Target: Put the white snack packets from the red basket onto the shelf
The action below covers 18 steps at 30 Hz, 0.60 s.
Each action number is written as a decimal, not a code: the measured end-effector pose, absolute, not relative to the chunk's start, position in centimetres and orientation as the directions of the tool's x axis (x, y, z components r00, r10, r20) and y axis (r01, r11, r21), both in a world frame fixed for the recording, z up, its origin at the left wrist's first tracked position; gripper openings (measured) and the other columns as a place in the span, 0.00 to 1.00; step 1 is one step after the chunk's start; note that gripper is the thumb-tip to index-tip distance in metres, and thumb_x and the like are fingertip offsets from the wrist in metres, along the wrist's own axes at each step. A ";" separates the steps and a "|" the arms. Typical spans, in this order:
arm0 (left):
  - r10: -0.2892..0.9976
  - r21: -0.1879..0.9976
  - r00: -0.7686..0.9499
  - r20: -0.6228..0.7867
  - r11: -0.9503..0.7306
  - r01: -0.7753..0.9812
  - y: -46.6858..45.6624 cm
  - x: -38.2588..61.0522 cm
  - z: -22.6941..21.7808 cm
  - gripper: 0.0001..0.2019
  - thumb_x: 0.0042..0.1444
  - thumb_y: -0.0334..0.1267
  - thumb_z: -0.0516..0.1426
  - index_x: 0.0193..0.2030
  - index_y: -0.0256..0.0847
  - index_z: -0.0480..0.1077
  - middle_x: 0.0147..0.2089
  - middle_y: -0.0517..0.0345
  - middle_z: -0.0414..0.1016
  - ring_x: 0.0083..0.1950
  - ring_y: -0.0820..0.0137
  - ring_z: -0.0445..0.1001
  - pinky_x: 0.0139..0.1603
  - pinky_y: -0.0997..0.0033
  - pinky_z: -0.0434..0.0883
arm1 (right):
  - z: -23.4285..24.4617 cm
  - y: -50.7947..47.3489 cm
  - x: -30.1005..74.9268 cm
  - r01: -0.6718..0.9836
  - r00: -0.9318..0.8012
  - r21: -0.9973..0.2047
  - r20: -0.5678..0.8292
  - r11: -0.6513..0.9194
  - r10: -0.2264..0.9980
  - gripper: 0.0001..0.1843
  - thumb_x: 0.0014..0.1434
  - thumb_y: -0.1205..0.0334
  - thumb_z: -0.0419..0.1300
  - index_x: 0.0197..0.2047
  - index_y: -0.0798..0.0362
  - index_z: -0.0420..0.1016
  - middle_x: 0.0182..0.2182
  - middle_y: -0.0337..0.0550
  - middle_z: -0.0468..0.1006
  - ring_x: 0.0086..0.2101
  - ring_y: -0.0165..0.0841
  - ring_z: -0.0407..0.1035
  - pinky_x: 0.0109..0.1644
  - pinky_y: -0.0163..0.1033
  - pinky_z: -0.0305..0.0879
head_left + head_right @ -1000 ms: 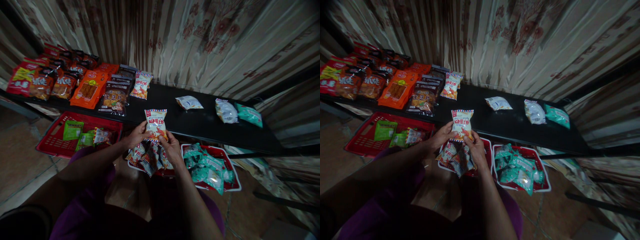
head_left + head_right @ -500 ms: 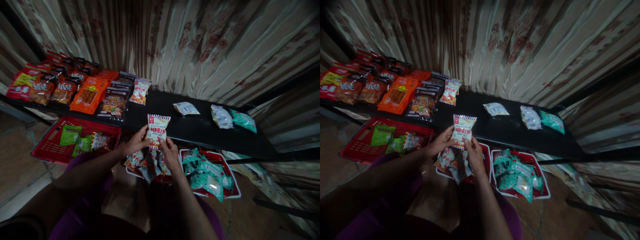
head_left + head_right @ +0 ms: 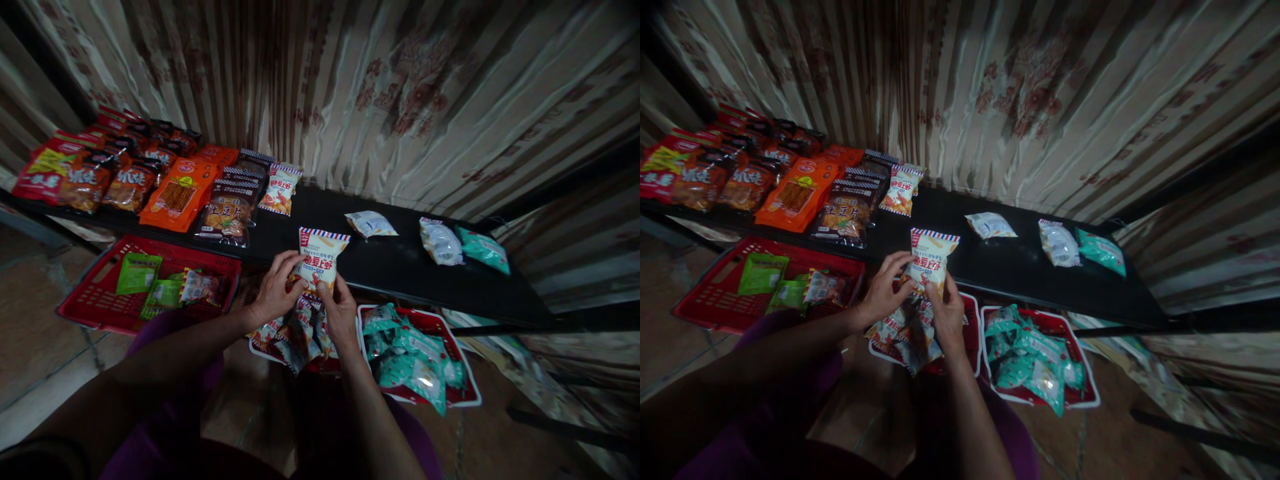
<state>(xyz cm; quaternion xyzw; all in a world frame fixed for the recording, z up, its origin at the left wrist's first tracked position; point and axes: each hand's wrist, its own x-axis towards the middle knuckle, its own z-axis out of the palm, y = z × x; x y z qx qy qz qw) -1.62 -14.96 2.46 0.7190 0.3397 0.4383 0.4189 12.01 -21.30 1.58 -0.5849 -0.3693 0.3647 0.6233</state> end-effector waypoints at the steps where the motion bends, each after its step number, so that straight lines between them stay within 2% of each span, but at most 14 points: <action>1: 0.856 0.901 0.380 0.350 -0.419 0.114 -15.0 -1.6 2.5 0.22 0.53 0.32 0.55 0.56 0.45 0.66 0.59 0.50 0.63 0.61 0.63 0.62 0.62 0.61 0.59 | 1.6 -21.3 12.0 -0.018 0.465 -0.998 0.041 0.056 0.884 0.32 0.52 0.52 0.63 0.60 0.50 0.64 0.53 0.45 0.74 0.50 0.40 0.68 0.56 0.47 0.63; 6: 0.861 0.934 0.408 0.303 -0.354 0.053 -15.3 -1.7 3.0 0.24 0.53 0.36 0.57 0.58 0.43 0.65 0.59 0.50 0.66 0.60 0.61 0.64 0.63 0.61 0.58 | 1.7 -21.7 12.0 0.064 0.483 -0.997 0.075 0.050 0.873 0.35 0.51 0.52 0.64 0.61 0.50 0.62 0.54 0.45 0.72 0.51 0.40 0.68 0.55 0.45 0.65; 10: 0.862 0.978 0.469 0.193 -0.210 -0.018 -15.8 -2.1 3.2 0.28 0.53 0.41 0.59 0.61 0.42 0.61 0.62 0.48 0.64 0.62 0.59 0.63 0.64 0.59 0.57 | 1.5 -22.2 12.4 0.220 0.471 -0.974 0.153 0.052 0.869 0.36 0.51 0.52 0.63 0.62 0.49 0.61 0.58 0.47 0.67 0.56 0.43 0.63 0.59 0.49 0.60; 14: 0.844 0.979 0.523 0.122 -0.015 -0.205 -16.0 -2.0 2.9 0.33 0.53 0.43 0.60 0.65 0.43 0.55 0.64 0.48 0.61 0.64 0.59 0.60 0.64 0.59 0.57 | 1.2 -22.5 12.5 0.464 0.360 -0.874 0.335 0.144 0.871 0.34 0.53 0.51 0.61 0.62 0.46 0.60 0.59 0.47 0.64 0.59 0.44 0.58 0.61 0.51 0.57; 18: 0.831 0.927 0.549 0.086 0.136 -0.350 -15.9 -1.7 3.1 0.36 0.49 0.45 0.63 0.64 0.42 0.56 0.65 0.47 0.60 0.65 0.58 0.59 0.63 0.61 0.59 | 1.4 -22.6 12.3 0.592 0.241 -0.779 0.415 0.206 0.877 0.37 0.54 0.46 0.57 0.65 0.45 0.55 0.61 0.49 0.59 0.58 0.46 0.58 0.57 0.52 0.61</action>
